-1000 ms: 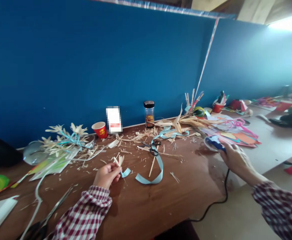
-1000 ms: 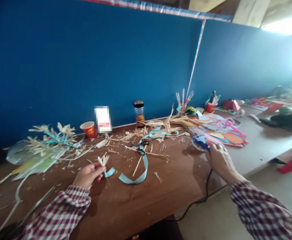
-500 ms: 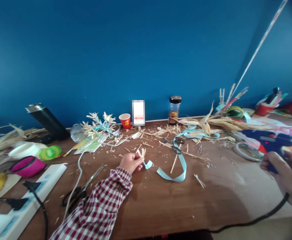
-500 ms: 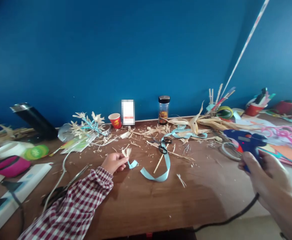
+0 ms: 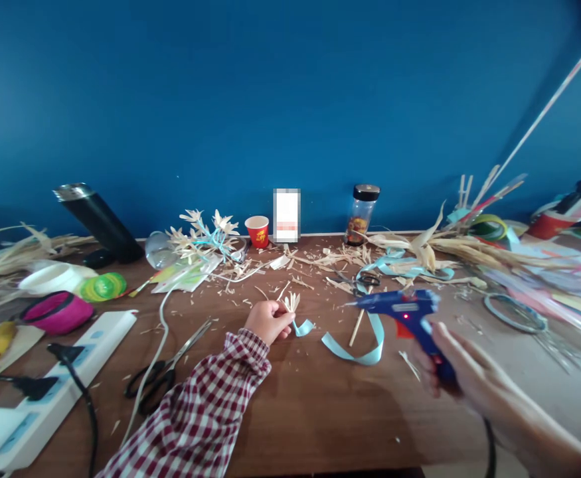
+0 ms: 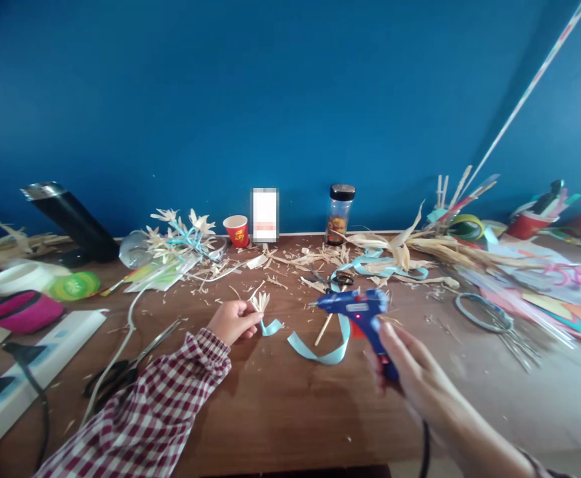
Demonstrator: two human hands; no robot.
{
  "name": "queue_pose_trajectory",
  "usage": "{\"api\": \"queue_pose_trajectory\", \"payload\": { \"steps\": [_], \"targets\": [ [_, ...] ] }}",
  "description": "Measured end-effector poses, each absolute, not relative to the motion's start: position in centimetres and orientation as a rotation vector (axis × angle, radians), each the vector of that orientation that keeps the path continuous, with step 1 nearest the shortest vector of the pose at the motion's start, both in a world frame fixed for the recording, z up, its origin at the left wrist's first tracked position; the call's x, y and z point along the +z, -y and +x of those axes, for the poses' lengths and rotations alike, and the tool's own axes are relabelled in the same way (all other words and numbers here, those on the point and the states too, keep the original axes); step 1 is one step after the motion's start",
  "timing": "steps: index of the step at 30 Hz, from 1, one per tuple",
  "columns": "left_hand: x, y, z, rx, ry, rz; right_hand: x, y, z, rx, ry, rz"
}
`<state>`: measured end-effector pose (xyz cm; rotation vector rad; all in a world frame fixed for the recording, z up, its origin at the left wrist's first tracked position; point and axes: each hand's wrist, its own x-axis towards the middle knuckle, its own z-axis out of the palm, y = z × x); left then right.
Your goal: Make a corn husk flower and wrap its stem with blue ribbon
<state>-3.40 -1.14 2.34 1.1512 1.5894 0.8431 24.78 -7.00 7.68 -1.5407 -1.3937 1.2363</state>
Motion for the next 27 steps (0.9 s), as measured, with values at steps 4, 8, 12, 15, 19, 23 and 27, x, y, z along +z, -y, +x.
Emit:
{"api": "queue_pose_trajectory", "payload": {
  "steps": [4, 8, 12, 15, 19, 23, 27],
  "targets": [
    [2.0, 1.1, -3.4, 0.831, -1.607, 1.192, 6.3, 6.6, 20.9, 1.584, 1.408, -1.344],
    [1.5, 0.9, -3.4, 0.841, -1.591, 1.211, 5.0, 6.0, 19.6, 1.602, 1.487, -1.346],
    [1.2, 0.9, -3.4, 0.856, -1.569, 1.201, 4.4, 5.7, 19.3, 1.582, 1.549, -1.384],
    [1.1, 0.9, -3.4, 0.863, -1.564, 1.192, 4.3, 5.6, 19.1, 1.575, 1.568, -1.396],
    [1.3, 0.9, -3.3, 0.859, -1.576, 1.221, 4.3, 5.5, 19.1, 1.554, 1.622, -1.43],
    [1.3, 1.0, -3.4, 0.853, -1.586, 1.238, 4.4, 5.4, 19.1, 1.537, 1.703, -1.415],
    [1.0, 0.8, -3.5, 0.862, -1.558, 1.243, 4.8, 5.1, 19.1, 1.61, 1.794, -1.461]
  ]
}}
